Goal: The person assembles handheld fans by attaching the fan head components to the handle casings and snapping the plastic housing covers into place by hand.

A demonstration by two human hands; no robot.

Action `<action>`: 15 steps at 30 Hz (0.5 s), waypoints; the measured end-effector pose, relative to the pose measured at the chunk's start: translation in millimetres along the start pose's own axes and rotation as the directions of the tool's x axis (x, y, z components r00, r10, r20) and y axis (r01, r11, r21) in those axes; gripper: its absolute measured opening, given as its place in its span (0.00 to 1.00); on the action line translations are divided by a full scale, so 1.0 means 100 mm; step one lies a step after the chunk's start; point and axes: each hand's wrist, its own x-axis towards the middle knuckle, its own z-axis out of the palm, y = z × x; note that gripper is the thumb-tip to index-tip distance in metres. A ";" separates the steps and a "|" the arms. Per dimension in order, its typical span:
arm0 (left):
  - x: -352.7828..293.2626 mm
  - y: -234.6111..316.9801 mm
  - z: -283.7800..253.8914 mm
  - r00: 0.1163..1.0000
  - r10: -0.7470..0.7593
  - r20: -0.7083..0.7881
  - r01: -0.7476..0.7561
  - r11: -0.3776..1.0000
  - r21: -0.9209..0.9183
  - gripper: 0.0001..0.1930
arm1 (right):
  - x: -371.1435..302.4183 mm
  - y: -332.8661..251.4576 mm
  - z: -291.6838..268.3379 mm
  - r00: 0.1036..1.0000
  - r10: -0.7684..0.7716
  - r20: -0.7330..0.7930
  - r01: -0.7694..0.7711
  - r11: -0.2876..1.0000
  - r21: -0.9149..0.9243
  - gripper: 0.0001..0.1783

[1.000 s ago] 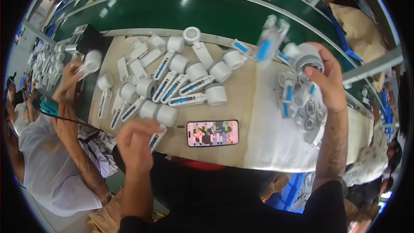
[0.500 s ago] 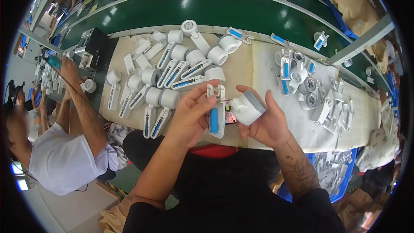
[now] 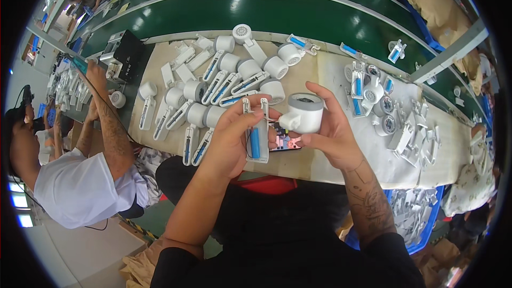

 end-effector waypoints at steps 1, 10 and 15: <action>0.01 0.00 -0.01 1.000 0.000 -0.001 0.000 1.000 -0.004 0.16 | 0.00 -0.02 -0.01 1.000 0.003 0.000 -0.003 1.000 -0.002 0.49; 0.01 -0.04 -0.01 0.998 -0.020 0.060 0.013 0.993 0.117 0.16 | 0.23 -0.44 -0.02 0.954 -0.252 0.164 0.300 0.809 -0.506 0.37; -0.04 0.02 0.03 0.992 0.011 0.123 -0.032 0.985 0.169 0.13 | 0.41 -0.52 0.00 0.935 -0.267 0.235 0.351 0.800 -0.486 0.45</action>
